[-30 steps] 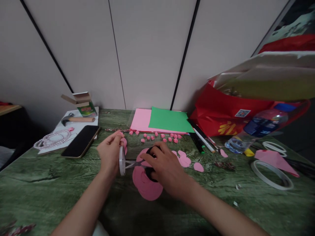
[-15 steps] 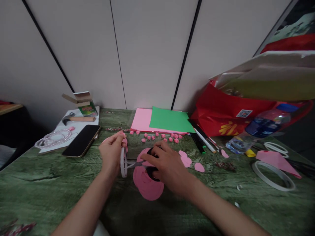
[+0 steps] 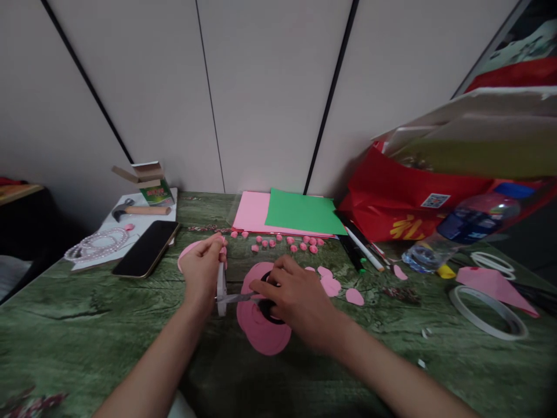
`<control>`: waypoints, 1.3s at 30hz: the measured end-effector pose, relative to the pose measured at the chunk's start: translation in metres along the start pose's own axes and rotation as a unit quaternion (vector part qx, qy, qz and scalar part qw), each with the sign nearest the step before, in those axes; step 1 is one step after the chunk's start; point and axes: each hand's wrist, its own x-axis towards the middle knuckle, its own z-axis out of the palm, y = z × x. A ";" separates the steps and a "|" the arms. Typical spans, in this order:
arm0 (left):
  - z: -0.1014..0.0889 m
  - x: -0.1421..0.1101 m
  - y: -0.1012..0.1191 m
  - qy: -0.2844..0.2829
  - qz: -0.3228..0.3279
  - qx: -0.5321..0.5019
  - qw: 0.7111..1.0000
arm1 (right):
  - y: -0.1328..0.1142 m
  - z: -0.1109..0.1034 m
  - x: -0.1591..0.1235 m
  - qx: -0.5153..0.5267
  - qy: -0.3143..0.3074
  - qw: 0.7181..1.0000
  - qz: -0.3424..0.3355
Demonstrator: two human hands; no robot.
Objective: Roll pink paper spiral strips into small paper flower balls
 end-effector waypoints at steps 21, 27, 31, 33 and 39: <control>0.001 0.002 -0.007 -0.057 0.048 0.007 0.997 | 0.012 0.003 0.003 0.055 0.038 0.998 0.008; 0.005 0.000 0.000 -0.040 0.035 -0.065 0.996 | 0.023 -0.005 0.001 0.027 0.127 0.990 0.064; 0.003 -0.002 -0.001 -0.005 0.117 -0.008 0.993 | 0.027 -0.014 0.000 -0.004 0.138 0.983 0.123; 0.003 -0.005 -0.003 0.011 0.160 0.027 0.987 | 0.027 -0.017 -0.001 -0.013 0.146 0.977 0.155; 0.003 -0.012 0.001 0.058 0.247 0.079 0.964 | 0.026 -0.016 -0.001 -0.010 0.162 0.966 0.203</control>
